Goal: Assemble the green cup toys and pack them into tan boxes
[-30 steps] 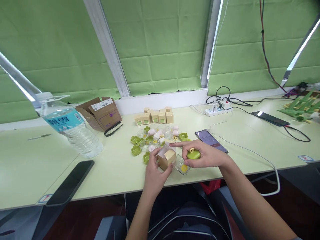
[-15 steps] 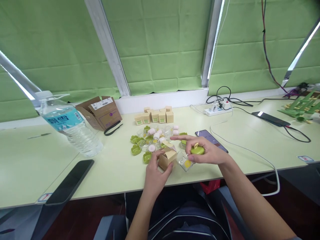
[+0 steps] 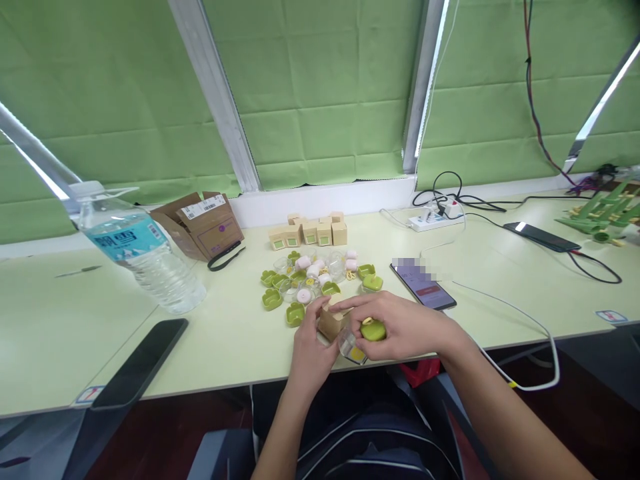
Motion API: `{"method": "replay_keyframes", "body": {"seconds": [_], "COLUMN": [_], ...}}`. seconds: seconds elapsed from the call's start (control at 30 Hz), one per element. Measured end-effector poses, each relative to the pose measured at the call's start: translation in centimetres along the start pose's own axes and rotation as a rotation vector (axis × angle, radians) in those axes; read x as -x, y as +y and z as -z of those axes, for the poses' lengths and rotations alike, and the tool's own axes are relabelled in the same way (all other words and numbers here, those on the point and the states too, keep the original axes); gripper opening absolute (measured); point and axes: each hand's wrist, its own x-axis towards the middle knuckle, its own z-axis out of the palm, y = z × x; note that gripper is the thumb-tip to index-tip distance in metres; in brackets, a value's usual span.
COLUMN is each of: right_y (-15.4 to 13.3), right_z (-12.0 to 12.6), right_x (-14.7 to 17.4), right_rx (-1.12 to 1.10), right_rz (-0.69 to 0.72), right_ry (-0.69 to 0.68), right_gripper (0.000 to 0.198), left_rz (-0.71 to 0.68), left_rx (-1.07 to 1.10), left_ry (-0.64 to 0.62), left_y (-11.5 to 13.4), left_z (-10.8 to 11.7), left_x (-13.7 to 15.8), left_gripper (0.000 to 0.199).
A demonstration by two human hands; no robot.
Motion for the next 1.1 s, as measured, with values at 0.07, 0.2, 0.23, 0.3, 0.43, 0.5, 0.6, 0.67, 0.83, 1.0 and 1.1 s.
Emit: {"method": "replay_keyframes", "body": {"seconds": [0.07, 0.2, 0.23, 0.3, 0.43, 0.5, 0.6, 0.67, 0.83, 1.0, 1.1], "right_y": [-0.4, -0.7, -0.8, -1.0, -1.6, -1.6, -1.2, -1.0, -0.5, 1.3, 2.4], "right_z": [-0.1, -0.1, -0.2, -0.2, -0.3, -0.3, -0.4, -0.3, -0.5, -0.2, 0.9], "right_x": [0.1, 0.4, 0.4, 0.3, 0.0, -0.1, -0.1, -0.2, -0.4, -0.2, 0.4], "right_rx": [0.055, 0.131, 0.144, 0.168, 0.207, 0.21, 0.183, 0.164, 0.107, -0.086, -0.142], "right_rz": [-0.014, -0.034, -0.039, -0.045, -0.055, -0.076, -0.105, -0.109, -0.102, 0.038, 0.017], "right_ry": [0.009, 0.044, 0.045, 0.028, -0.012, -0.019, -0.042, -0.054, -0.038, 0.053, 0.149], "right_gripper": [0.009, 0.009, 0.008, 0.008, 0.008, 0.007, 0.006, 0.006, 0.008, 0.011, 0.009], "left_rz": [-0.009, -0.037, -0.043, -0.051, -0.07, -0.085, -0.098, -0.098, -0.088, -0.086, -0.076], "left_rx": [-0.001, -0.009, -0.021, -0.048, -0.074, -0.087, -0.1, -0.089, -0.063, -0.076, -0.079], "left_ry": [0.001, 0.019, 0.018, 0.009, -0.01, -0.019, -0.021, -0.02, -0.018, 0.002, 0.016], "left_y": [0.0, 0.0, 0.1, 0.0, 0.1, 0.2, 0.5, 0.6, 0.4, 0.1, 0.3], "left_z": [0.0, 0.0, 0.0, 0.0, 0.1, 0.2, 0.2, 0.3, 0.2, 0.2, 0.2], "left_x": [0.0, 0.0, 0.1, 0.1, 0.1, 0.0, -0.1, -0.1, -0.1, -0.1, 0.1], "left_gripper": [0.06, 0.059, 0.057, 0.054, 0.054, 0.052, 0.042, 0.038, 0.039, 0.04, 0.036]}}
